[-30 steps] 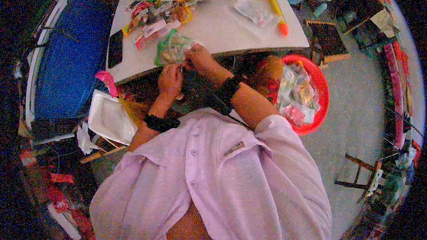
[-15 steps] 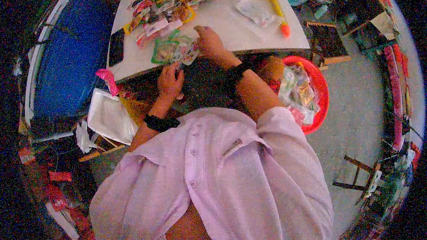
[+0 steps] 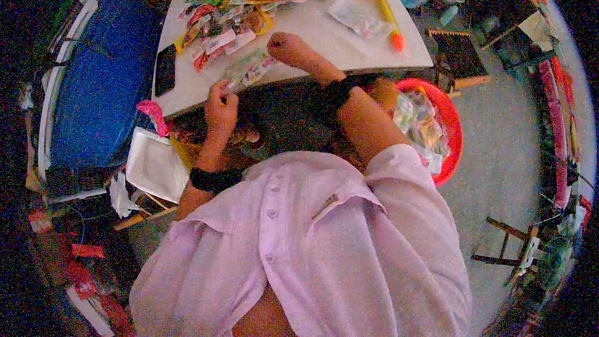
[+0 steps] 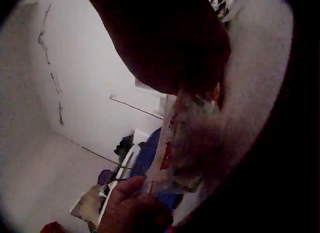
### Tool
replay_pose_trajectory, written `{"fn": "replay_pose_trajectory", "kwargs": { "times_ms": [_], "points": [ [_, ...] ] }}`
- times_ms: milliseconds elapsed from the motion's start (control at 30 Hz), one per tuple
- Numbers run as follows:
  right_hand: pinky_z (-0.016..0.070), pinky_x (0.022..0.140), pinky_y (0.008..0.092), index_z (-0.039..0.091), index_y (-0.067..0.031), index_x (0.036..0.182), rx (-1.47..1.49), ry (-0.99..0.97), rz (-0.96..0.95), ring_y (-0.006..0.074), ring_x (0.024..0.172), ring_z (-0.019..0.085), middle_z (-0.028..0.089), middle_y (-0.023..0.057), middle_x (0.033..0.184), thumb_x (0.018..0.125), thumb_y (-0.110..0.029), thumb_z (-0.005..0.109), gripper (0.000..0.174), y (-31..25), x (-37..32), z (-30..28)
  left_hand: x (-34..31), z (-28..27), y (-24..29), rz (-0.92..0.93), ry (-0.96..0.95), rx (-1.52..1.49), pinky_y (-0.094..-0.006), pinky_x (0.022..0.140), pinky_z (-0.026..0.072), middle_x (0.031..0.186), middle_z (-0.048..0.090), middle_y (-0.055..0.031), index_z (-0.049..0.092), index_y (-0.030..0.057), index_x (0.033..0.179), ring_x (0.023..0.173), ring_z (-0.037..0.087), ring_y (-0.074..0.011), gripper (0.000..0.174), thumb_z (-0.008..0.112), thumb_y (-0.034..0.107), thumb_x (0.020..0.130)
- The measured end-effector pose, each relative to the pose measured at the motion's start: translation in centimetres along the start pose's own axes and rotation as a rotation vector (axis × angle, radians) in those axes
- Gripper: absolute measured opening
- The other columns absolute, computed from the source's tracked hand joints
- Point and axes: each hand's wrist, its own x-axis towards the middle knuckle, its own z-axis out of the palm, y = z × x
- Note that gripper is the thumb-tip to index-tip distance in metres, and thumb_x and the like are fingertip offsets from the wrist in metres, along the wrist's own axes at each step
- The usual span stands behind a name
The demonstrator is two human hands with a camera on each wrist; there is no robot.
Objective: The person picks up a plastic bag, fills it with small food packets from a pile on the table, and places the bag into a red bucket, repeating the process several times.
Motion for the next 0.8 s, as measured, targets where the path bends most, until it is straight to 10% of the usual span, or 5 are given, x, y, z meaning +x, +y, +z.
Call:
{"fn": "replay_pose_trajectory", "kwargs": {
  "times_ms": [133, 300, 500, 633, 800],
  "points": [
    [0.0389, 0.05, 0.0241, 0.051, -0.0022, 0.073, 0.228, -0.144, 0.29, 0.0102, 0.057, 0.047, 0.05, 0.0037, 0.063, 0.069, -0.011, 0.047, 0.011, -4.8, 0.7, -3.9, 4.5, -2.8, 1.6, -0.253, -0.215, -0.26, -0.0259, 0.049, 0.0376, 0.067, 0.048, -0.0054, 0.045, 0.0014, 0.09, 0.054, 0.046, -0.0149, 0.025, 0.046, 0.006, 0.066],
    [0.0375, 0.046, 0.0233, 0.045, -0.0019, 0.066, -0.307, -0.413, -0.08, 0.0111, 0.053, 0.045, 0.041, 0.003, 0.064, 0.066, -0.005, 0.042, 0.005, -5.5, 2.6, -7.8, 9.1, -4.9, 4.3, -0.518, -0.429, -0.659, -0.019, 0.039, 0.0308, 0.059, 0.043, -0.0018, 0.043, -0.0007, 0.091, 0.045, 0.038, -0.0079, 0.03, 0.044, 0.002, 0.062],
    [0.0371, 0.046, 0.0231, 0.043, -0.0016, 0.061, -0.56, -0.275, -0.577, 0.0111, 0.052, 0.044, 0.042, 0.0034, 0.064, 0.066, -0.009, 0.043, 0.009, -5.1, 3.0, -11.5, 12.0, -4.6, 6.2, -0.474, -0.467, -0.768, -0.0194, 0.037, 0.0299, 0.054, 0.042, -0.0027, 0.04, 0.0001, 0.095, 0.041, 0.038, -0.0084, 0.032, 0.043, 0.002, 0.063],
    [0.0371, 0.048, 0.0217, 0.047, -0.0018, 0.065, -0.11, -0.079, -0.076, 0.0093, 0.053, 0.043, 0.044, 0.002, 0.062, 0.069, -0.014, 0.046, 0.012, -7.1, 1.4, -12.0, 13.3, -4.5, 7.2, -0.406, -0.467, -0.849, -0.02, 0.037, 0.0308, 0.054, 0.042, -0.0029, 0.04, -0.0012, 0.094, 0.041, 0.038, -0.0085, 0.03, 0.044, 0.001, 0.064],
    [0.0387, 0.051, 0.0223, 0.049, -0.0016, 0.072, 0.348, 0.046, 0.059, 0.009, 0.053, 0.044, 0.046, 0.0008, 0.06, 0.069, -0.016, 0.049, 0.015, -8.4, 0.2, -13.0, 13.9, -4.4, 8.3, -0.391, -0.396, -0.988, -0.0198, 0.037, 0.0309, 0.054, 0.042, -0.0033, 0.041, -0.0028, 0.091, 0.042, 0.038, -0.009, 0.026, 0.045, 0.001, 0.065]
  ]
}}
